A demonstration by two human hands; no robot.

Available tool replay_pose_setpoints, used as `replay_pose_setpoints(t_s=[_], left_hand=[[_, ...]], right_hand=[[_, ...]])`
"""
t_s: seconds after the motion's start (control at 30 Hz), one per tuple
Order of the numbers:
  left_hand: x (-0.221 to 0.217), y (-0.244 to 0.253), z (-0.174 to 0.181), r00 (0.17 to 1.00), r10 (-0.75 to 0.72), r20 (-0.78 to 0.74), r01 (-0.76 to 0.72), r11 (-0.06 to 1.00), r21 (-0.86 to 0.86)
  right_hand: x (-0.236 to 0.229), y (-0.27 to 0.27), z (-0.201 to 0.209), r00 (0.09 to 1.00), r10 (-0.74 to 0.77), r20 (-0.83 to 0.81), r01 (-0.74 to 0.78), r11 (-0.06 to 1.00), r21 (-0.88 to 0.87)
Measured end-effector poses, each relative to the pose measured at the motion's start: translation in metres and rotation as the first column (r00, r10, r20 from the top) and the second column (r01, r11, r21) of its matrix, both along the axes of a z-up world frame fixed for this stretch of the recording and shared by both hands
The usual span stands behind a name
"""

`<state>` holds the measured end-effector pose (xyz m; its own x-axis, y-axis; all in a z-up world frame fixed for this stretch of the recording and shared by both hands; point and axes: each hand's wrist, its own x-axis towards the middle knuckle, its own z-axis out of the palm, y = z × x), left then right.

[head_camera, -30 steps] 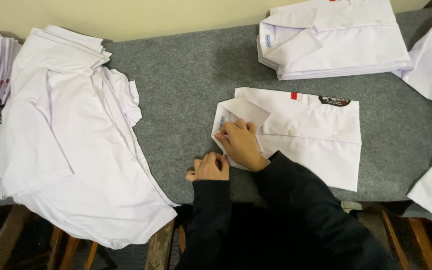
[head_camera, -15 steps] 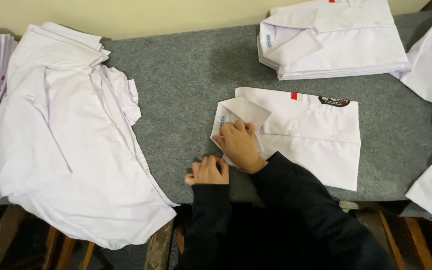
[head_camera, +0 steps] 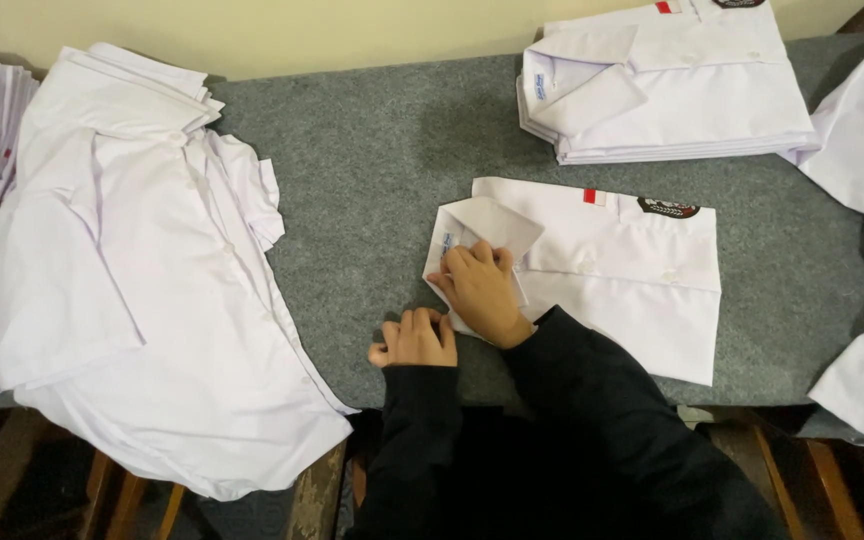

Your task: Folding and buttoning white shirts on a work table in a factory setting.

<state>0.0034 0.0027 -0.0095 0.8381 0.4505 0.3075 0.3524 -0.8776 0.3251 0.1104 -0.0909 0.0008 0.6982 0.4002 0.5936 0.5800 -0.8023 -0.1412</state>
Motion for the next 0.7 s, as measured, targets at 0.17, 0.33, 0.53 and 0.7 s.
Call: replay_pose_setpoints(t_s=[0.17,0.33,0.53,0.7], left_hand=[[-0.004,0.01,0.016,0.998,-0.03,0.05,0.03,1.0,-0.002],[0.002,0.009,0.042,0.932,-0.071,0.357,0.071,0.997,0.013],[0.001,-0.003,0.033,0.825,-0.477,0.302,0.455,0.879,0.147],[0.001,0.017,-0.002,0.867,-0.423,0.264,0.449,0.892,-0.046]], right_hand=[[-0.002,0.001,0.001,1.0,-0.019,-0.012,0.019,1.0,-0.006],[-0.008,-0.016,0.04,0.948,0.166,-0.273,-0.061,0.933,0.355],[-0.03,-0.053,0.094,0.935,0.255,-0.248,-0.065,0.807,0.586],[-0.035,-0.089,0.118,0.913,0.207,-0.35,-0.065,0.924,0.377]])
